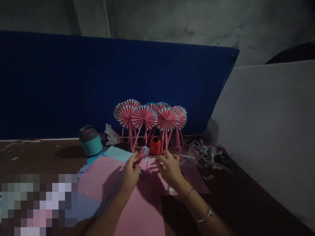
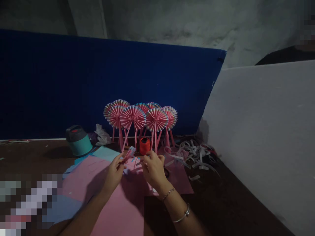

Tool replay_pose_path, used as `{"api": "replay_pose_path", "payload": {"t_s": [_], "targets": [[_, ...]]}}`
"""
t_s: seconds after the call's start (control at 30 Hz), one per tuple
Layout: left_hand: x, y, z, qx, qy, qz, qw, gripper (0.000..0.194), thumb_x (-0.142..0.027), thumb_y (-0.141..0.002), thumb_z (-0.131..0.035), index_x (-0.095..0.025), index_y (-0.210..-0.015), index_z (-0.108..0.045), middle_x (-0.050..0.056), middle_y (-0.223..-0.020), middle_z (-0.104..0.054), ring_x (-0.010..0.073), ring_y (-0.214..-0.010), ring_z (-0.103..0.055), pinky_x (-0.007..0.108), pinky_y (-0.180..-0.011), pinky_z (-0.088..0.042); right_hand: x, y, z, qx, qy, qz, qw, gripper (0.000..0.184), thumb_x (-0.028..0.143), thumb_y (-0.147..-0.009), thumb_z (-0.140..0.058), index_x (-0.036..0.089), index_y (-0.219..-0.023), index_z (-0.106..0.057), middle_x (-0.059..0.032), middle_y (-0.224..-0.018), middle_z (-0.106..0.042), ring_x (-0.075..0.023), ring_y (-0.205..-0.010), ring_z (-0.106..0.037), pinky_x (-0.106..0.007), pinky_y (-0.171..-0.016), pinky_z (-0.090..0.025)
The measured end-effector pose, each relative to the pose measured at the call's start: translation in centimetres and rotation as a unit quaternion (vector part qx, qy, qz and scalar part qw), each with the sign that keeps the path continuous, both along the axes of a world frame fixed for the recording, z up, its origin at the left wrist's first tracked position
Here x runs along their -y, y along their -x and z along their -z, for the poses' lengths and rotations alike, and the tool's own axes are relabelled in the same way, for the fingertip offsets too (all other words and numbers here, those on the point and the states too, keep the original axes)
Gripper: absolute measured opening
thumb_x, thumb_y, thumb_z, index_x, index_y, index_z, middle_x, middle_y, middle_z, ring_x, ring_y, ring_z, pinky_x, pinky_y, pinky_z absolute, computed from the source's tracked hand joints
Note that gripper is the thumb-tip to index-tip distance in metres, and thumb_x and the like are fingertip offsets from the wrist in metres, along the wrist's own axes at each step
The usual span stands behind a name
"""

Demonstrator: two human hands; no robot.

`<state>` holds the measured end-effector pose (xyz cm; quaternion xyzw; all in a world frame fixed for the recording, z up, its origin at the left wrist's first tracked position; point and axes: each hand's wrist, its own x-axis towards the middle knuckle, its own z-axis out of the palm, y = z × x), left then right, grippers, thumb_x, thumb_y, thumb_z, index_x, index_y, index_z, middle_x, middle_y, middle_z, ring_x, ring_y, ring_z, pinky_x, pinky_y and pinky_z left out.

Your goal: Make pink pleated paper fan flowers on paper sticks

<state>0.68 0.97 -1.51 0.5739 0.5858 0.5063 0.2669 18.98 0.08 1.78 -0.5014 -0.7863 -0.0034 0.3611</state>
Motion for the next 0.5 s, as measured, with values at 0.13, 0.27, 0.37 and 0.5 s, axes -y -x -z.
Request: {"api": "replay_pose_path", "payload": {"t_s": [0.13,0.27,0.37,0.5], "targets": [[1.1,-0.4,-0.9,-0.092,-0.018,-0.023,0.995,0.031,-0.017,-0.084,-0.044,-0.021,-0.113,-0.050,0.007,-0.092,-0.070,0.0197,-0.087,-0.066,0.030,-0.075,-0.047,1.3,1.5,-0.4,0.042,-0.057,-0.029,0.997,0.013,0.017,-0.086,-0.051,0.023,-0.086,-0.063,-0.0034,-0.098,-0.060,-0.0170,-0.088,-0.053,-0.035,-0.081,-0.023],[2.1,-1.1,-1.7,-0.156,-0.004,-0.018,0.988,0.033,-0.015,-0.085,-0.044,-0.022,-0.117,-0.049,0.009,-0.096,-0.070,0.0228,-0.093,-0.064,0.033,-0.078,-0.046,1.7,2.7,-0.1,0.058,-0.088,-0.041,0.994,0.012,0.018,-0.088,-0.051,0.022,-0.083,-0.061,-0.0025,-0.090,-0.064,-0.0177,-0.086,-0.052,-0.035,-0.080,-0.023],[2.3,-1.4,-1.8,-0.183,-0.023,0.013,0.983,0.037,-0.012,-0.084,-0.044,-0.022,-0.119,-0.048,0.008,-0.096,-0.070,0.0228,-0.093,-0.064,0.034,-0.081,-0.045,1.4,2.8,0.3,0.050,-0.089,-0.018,0.995,0.015,0.020,-0.091,-0.048,0.022,-0.083,-0.061,-0.0024,-0.089,-0.066,-0.0177,-0.084,-0.052,-0.036,-0.080,-0.023],[2.3,-1.5,-1.7,-0.199,-0.048,0.052,0.977,0.046,-0.005,-0.079,-0.043,-0.021,-0.122,-0.046,0.006,-0.097,-0.071,0.0208,-0.091,-0.064,0.033,-0.082,-0.044,0.9,2.4,0.6,0.035,-0.074,0.001,0.997,0.016,0.020,-0.092,-0.047,0.022,-0.084,-0.061,-0.0029,-0.090,-0.066,-0.0180,-0.084,-0.053,-0.034,-0.077,-0.024]]}}
